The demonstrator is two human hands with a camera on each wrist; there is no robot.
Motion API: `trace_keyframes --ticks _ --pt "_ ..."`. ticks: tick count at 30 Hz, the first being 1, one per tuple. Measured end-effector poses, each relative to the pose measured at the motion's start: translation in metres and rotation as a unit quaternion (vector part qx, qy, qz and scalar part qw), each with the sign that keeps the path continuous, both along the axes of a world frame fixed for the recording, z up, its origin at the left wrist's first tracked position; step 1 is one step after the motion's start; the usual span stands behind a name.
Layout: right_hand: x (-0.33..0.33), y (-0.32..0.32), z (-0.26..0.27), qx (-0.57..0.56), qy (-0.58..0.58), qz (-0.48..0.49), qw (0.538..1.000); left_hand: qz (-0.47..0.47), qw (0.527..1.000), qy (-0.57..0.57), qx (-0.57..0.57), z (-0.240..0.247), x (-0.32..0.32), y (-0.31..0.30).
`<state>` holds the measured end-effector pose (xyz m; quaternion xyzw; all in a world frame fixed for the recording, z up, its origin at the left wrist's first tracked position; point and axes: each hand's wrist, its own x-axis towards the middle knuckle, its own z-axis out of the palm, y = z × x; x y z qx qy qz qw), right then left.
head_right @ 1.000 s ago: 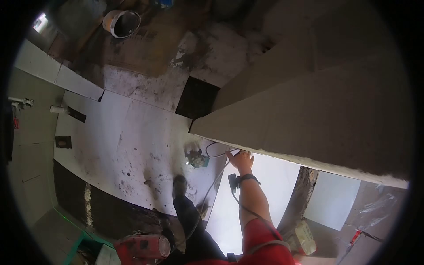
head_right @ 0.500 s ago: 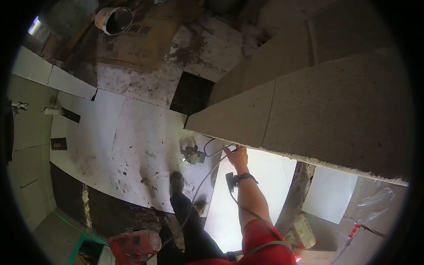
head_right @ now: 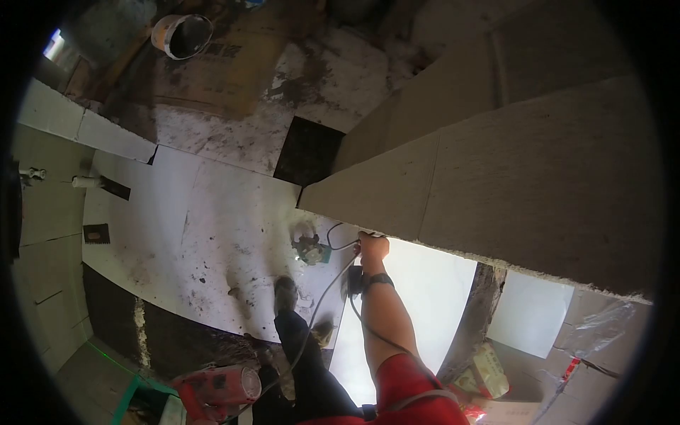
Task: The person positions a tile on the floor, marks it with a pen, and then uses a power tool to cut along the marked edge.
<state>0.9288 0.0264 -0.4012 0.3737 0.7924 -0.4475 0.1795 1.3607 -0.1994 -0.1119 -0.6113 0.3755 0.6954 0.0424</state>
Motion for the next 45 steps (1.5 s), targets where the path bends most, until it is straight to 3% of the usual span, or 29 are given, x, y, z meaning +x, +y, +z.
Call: trace_keyframes --ticks 3,4,5,7,8,9,10,12,13,14,16,19,22,24,25,26,27,28,29,31,32,34,36,37,39,41,43,45 --pt "-0.009 0.02 -0.017 -0.045 -0.05 0.047 0.997 -0.021 1.0 0.002 -0.003 0.002 -0.003 0.002" --pt "-0.012 0.024 -0.017 -0.154 -0.06 -0.002 0.986 -0.028 1.0 0.005 -0.006 0.005 -0.003 0.003" --pt "-0.011 0.026 -0.019 -0.155 -0.058 0.001 0.986 -0.032 0.999 0.004 -0.007 0.006 -0.004 0.004" --pt "-0.001 0.015 0.001 -0.226 0.064 -0.204 0.95 -0.032 0.999 0.005 -0.005 0.008 -0.002 0.005" --pt "0.0 0.018 0.002 -0.271 0.108 -0.256 0.922 -0.02 1.0 0.006 0.001 0.007 0.001 0.005" --pt "0.002 0.032 -0.005 -0.271 0.108 -0.255 0.922 -0.003 1.0 0.008 0.009 0.006 0.005 0.006" --pt "0.006 0.055 -0.022 -0.248 0.182 -0.164 0.937 0.014 1.0 0.009 0.013 0.004 0.004 0.004" --pt "0.009 0.114 -0.064 -0.045 0.291 0.06 0.954 0.045 0.999 0.014 0.023 0.001 0.013 0.006" --pt "0.002 0.106 -0.027 -0.214 0.25 -0.138 0.934 0.059 0.998 0.015 0.027 0.001 0.017 0.007" --pt "-0.006 0.096 0.014 -0.336 0.236 -0.372 0.832 0.073 0.997 0.018 0.032 0.0 0.021 0.008" --pt "-0.017 0.124 0.05 -0.263 0.276 -0.379 0.843 0.101 0.994 0.023 0.044 0.001 0.031 0.01" --pt "-0.037 0.184 0.116 -0.274 0.352 -0.364 0.818 0.14 0.987 0.043 0.068 0.005 0.052 0.017" --pt "-0.043 0.227 0.218 -0.303 0.433 -0.279 0.802 0.155 0.981 0.069 0.097 0.016 0.079 0.021" --pt "-0.036 0.271 0.278 -0.285 0.524 -0.158 0.787 0.091 0.985 0.086 0.115 0.03 0.073 0.019" --pt "-0.03 0.279 0.319 -0.261 0.557 -0.17 0.77 0.051 0.986 0.092 0.129 0.038 0.074 0.018" --pt "-0.018 0.295 0.359 -0.243 0.577 -0.18 0.759 0.015 0.98 0.174 0.099 0.02 0.096 0.022" --pt "-0.004 0.32 0.392 -0.236 0.617 -0.21 0.721 -0.003 0.977 0.19 0.093 -0.014 0.096 0.025" --pt "0.02 0.351 0.422 -0.184 0.642 -0.209 0.715 -0.072 0.919 0.388 0.02 -0.054 0.089 0.027" --pt "0.047 0.376 0.447 -0.119 0.71 -0.221 0.658 -0.093 0.904 0.415 0.039 -0.015 0.079 0.037" --pt "0.12 0.446 0.491 -0.088 0.748 -0.28 0.596 -0.135 0.87 0.467 0.077 0.064 0.059 0.058" --pt "0.165 0.467 0.512 -0.07 0.744 -0.313 0.587 -0.171 0.888 0.421 0.066 0.039 0.086 0.054" --pt "0.261 0.513 0.537 -0.044 0.741 -0.361 0.564 -0.228 0.896 0.376 0.054 0.054 0.109 0.064" --pt "0.349 0.549 0.535 -0.094 0.582 -0.368 0.719 -0.298 0.875 0.373 0.083 0.113 0.097 0.091" --pt "0.381 0.538 0.54 -0.108 0.52 -0.436 0.727 -0.315 0.869 0.374 0.079 0.117 0.105 0.096" --pt "0.455 0.554 0.528 -0.141 0.393 -0.362 0.833 -0.388 0.861 0.307 0.12 0.121 0.116 0.113" --pt "0.499 0.539 0.533 -0.129 0.339 -0.328 0.872 -0.406 0.853 0.296 0.142 0.122 0.129 0.133" --pt "0.525 0.537 0.538 -0.128 0.355 -0.287 0.881 -0.396 0.862 0.302 0.095 0.1 0.141 0.155" --pt "0.547 0.508 0.572 -0.074 0.338 -0.206 0.915 -0.412 0.858 0.288 0.105 0.095 0.151 0.176"
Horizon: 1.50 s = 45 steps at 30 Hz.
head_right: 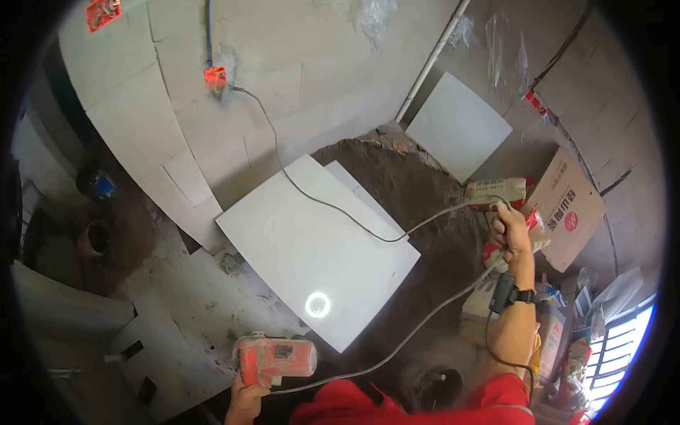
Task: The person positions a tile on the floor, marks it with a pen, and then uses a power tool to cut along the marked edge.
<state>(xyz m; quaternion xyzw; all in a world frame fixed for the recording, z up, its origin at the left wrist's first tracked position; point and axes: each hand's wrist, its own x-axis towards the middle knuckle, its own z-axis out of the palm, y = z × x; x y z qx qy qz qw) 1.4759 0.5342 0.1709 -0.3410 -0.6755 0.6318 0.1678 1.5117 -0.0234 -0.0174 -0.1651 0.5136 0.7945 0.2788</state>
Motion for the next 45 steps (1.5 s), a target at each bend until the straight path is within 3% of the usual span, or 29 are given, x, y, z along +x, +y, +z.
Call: trace_keyframes --ticks 2,5,8,12,16,17,18,19,20,23,28,30,33,37,39,42,43,44,45 --pt "0.028 0.0 0.01 0.078 -0.066 0.021 0.995 -0.027 0.999 -0.016 -0.011 -0.008 0.014 0.014" --pt "0.074 0.02 -0.005 0.118 -0.138 -0.025 0.983 -0.056 0.998 -0.033 -0.009 -0.03 0.024 0.035" --pt "0.145 0.089 -0.051 0.158 -0.225 0.007 0.961 -0.107 0.992 0.01 -0.064 -0.047 0.025 0.055" --pt "0.18 0.092 -0.069 0.119 -0.276 -0.077 0.951 -0.147 0.985 0.006 -0.089 -0.039 0.011 0.102" --pt "0.219 0.152 -0.112 0.108 -0.239 -0.108 0.959 -0.179 0.977 0.047 -0.109 -0.018 -0.018 0.159" --pt "0.214 0.158 -0.108 0.09 -0.181 -0.171 0.964 -0.165 0.98 0.05 -0.099 -0.01 -0.024 0.177" --pt "0.213 0.183 -0.111 0.086 -0.18 -0.169 0.965 -0.149 0.983 0.052 -0.089 -0.006 -0.027 0.195" --pt "0.211 0.213 -0.118 0.104 -0.108 -0.208 0.967 -0.152 0.982 0.047 -0.104 -0.007 -0.032 0.21" --pt "0.203 0.242 -0.126 0.119 -0.033 -0.246 0.962 -0.148 0.981 0.051 -0.112 -0.004 -0.036 0.229" --pt "0.135 0.31 -0.113 0.094 0.038 -0.239 0.966 -0.099 0.983 0.075 -0.135 0.007 -0.048 0.296" --pt "-0.038 0.428 -0.097 0.025 0.094 -0.136 0.986 -0.03 0.988 0.05 -0.14 0.024 -0.057 0.412" --pt "-0.099 0.458 -0.072 0.053 0.175 -0.117 0.976 0.005 0.989 0.051 -0.141 0.037 -0.051 0.448" --pt "-0.17 0.474 -0.013 0.14 0.276 -0.166 0.936 0.019 0.995 -0.028 -0.099 0.055 -0.056 0.464" --pt "-0.201 0.512 0.01 0.201 0.33 -0.165 0.907 0.017 0.998 -0.016 -0.055 0.049 -0.047 0.495" --pt "-0.213 0.506 -0.024 0.187 0.282 -0.121 0.933 0.022 0.999 -0.013 -0.041 0.041 -0.052 0.512" --pt "-0.225 0.473 -0.112 0.099 0.085 0.009 0.991 0.017 1.0 0.006 -0.016 0.013 -0.07 0.524" --pt "-0.229 0.464 -0.146 0.051 -0.002 0.06 0.997 0.011 1.0 0.023 -0.016 0.003 -0.076 0.53" --pt "-0.226 0.463 -0.206 0.033 0.027 0.133 0.99 0.006 0.999 0.027 -0.019 -0.006 -0.072 0.536" --pt "-0.225 0.45 -0.239 0.087 -0.11 0.151 0.978 0.021 1.0 0.011 -0.011 -0.011 -0.074 0.542"
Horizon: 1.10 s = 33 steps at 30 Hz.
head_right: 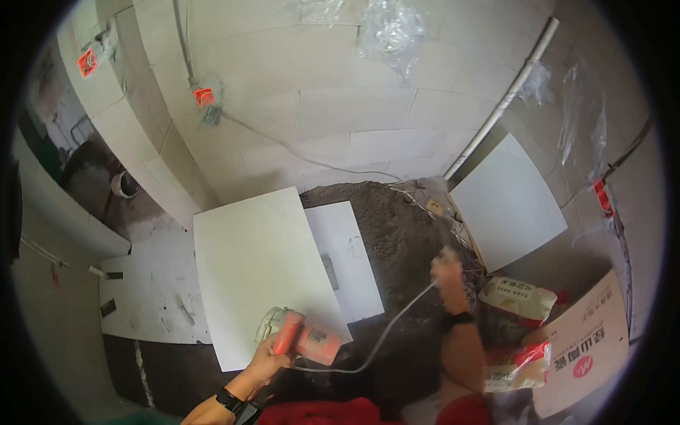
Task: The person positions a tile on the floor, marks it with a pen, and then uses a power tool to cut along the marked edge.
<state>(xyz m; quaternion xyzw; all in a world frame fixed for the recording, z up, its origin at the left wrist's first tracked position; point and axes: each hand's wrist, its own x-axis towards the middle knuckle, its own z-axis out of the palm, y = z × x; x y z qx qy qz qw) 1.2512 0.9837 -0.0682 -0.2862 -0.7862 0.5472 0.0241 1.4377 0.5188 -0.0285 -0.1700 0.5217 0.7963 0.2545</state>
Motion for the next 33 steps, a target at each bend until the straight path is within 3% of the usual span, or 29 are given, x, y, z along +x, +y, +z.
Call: trace_keyframes --ticks 1,3,5,7,9,11,13,14,15,17,19,20,22,23,26,29,30,31,33 --pt "0.004 -0.008 -0.04 0.189 -0.023 0.095 0.977 0.008 1.0 -0.004 -0.003 -0.007 -0.003 0.006" --pt "0.024 -0.026 -0.102 0.322 -0.048 0.19 0.926 -0.011 0.998 0.015 -0.061 -0.019 -0.005 0.022" --pt "0.045 -0.06 -0.108 0.196 -0.123 0.245 0.942 -0.006 0.998 -0.014 -0.055 -0.014 -0.015 0.044" --pt "0.065 -0.09 -0.093 -0.057 -0.154 0.248 0.955 -0.056 0.992 0.044 -0.106 -0.034 -0.023 0.069" --pt "0.082 -0.108 -0.073 -0.199 -0.154 0.155 0.955 -0.069 0.98 0.063 -0.174 -0.054 -0.031 0.105" --pt "0.1 -0.11 -0.064 -0.187 -0.115 0.111 0.969 -0.068 0.964 0.137 -0.218 -0.066 -0.043 0.145" --pt "0.102 -0.088 -0.052 -0.197 -0.101 0.121 0.968 -0.09 0.955 0.131 -0.251 -0.072 -0.057 0.181" --pt "0.096 -0.074 -0.033 -0.025 -0.037 0.163 0.986 -0.112 0.939 0.156 -0.286 -0.083 -0.065 0.198" --pt "0.092 -0.061 -0.02 0.149 0.029 0.198 0.968 -0.138 0.92 0.179 -0.319 -0.086 -0.073 0.216" --pt "0.09 -0.03 -0.02 0.033 -0.072 0.134 0.988 -0.126 0.922 0.19 -0.314 -0.093 -0.086 0.247" --pt "0.086 -0.011 -0.023 -0.187 -0.163 0.099 0.964 -0.175 0.901 0.194 -0.346 -0.102 -0.099 0.277" --pt "0.08 -0.006 -0.022 -0.186 -0.173 0.09 0.963 -0.184 0.903 0.188 -0.34 -0.109 -0.101 0.291" --pt "0.057 -0.008 -0.013 -0.436 -0.186 0.006 0.881 -0.251 0.859 0.258 -0.365 -0.122 -0.106 0.317" --pt "0.055 0.001 -0.024 -0.436 -0.189 0.003 0.88 -0.253 0.859 0.255 -0.363 -0.121 -0.11 0.329" --pt "0.055 0.018 -0.085 -0.512 -0.11 -0.131 0.842 -0.287 0.809 0.313 -0.406 -0.127 -0.112 0.354" --pt "0.055 0.041 -0.114 -0.531 -0.122 -0.125 0.829 -0.34 0.804 0.255 -0.415 -0.136 -0.113 0.37" --pt "0.054 0.042 -0.118 -0.532 -0.127 -0.133 0.827 -0.361 0.828 0.222 -0.368 -0.133 -0.111 0.365" --pt "0.053 0.043 -0.122 -0.532 -0.129 -0.128 0.827 -0.356 0.829 0.221 -0.371 -0.13 -0.107 0.354" --pt "0.057 0.042 -0.132 -0.426 -0.131 -0.142 0.884 -0.301 0.808 0.366 -0.351 -0.127 -0.094 0.316"
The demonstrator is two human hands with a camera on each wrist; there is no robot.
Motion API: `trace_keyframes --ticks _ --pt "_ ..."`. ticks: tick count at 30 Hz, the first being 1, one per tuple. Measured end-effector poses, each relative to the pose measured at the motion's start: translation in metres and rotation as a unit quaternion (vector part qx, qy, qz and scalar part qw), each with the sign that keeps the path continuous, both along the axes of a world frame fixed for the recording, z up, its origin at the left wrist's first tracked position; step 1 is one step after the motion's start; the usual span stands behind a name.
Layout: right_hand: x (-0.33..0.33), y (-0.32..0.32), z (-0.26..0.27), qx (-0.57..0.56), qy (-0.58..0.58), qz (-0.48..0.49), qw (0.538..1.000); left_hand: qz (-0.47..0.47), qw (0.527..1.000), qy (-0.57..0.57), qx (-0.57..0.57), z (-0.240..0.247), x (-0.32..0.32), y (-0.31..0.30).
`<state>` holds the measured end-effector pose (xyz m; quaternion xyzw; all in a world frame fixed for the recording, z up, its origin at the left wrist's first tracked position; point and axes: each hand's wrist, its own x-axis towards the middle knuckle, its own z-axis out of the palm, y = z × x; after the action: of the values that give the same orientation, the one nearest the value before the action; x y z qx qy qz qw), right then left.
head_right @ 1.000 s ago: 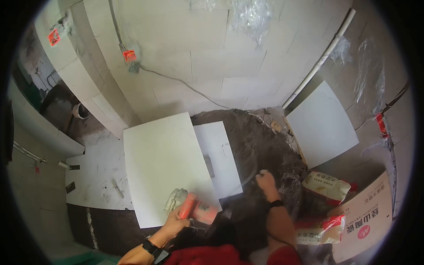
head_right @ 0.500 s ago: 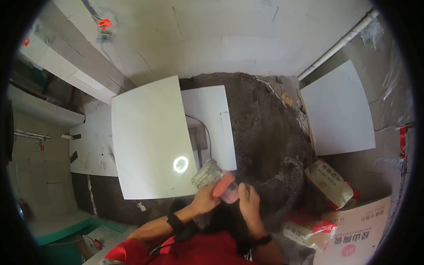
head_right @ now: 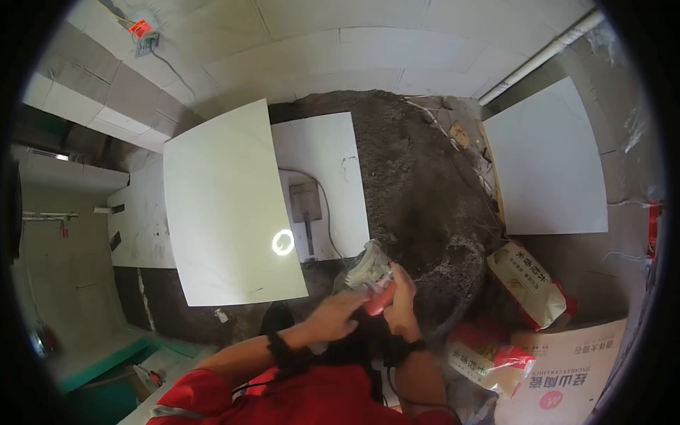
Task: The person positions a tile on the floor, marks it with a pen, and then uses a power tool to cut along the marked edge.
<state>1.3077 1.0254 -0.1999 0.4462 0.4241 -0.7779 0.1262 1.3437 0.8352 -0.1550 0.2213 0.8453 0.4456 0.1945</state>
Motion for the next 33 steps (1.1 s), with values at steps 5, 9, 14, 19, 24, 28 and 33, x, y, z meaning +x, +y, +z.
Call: trace_keyframes --ticks 5,9,14,19,24,28,33 --pt "-0.024 0.004 -0.007 0.063 -0.053 0.081 0.993 0.262 0.926 -0.193 -0.19 -0.077 0.034 -0.192" --pt "-0.045 -0.009 -0.007 0.074 -0.047 0.069 0.994 0.302 0.825 -0.236 -0.416 -0.084 0.029 -0.323" --pt "-0.092 -0.058 0.034 0.139 0.054 0.171 0.974 0.221 0.804 -0.224 -0.504 -0.088 -0.026 -0.4" --pt "-0.124 -0.112 0.007 0.196 0.028 0.181 0.963 0.219 0.825 -0.207 -0.479 -0.13 -0.089 -0.464" --pt "-0.159 -0.177 0.004 0.168 0.065 0.18 0.967 0.226 0.829 -0.233 -0.456 -0.161 -0.128 -0.487" --pt "-0.205 -0.222 -0.028 0.197 0.152 0.181 0.952 0.253 0.819 -0.234 -0.458 -0.164 -0.129 -0.479" --pt "-0.263 -0.278 -0.046 0.182 0.204 0.175 0.946 0.272 0.821 -0.239 -0.441 -0.171 -0.126 -0.486"
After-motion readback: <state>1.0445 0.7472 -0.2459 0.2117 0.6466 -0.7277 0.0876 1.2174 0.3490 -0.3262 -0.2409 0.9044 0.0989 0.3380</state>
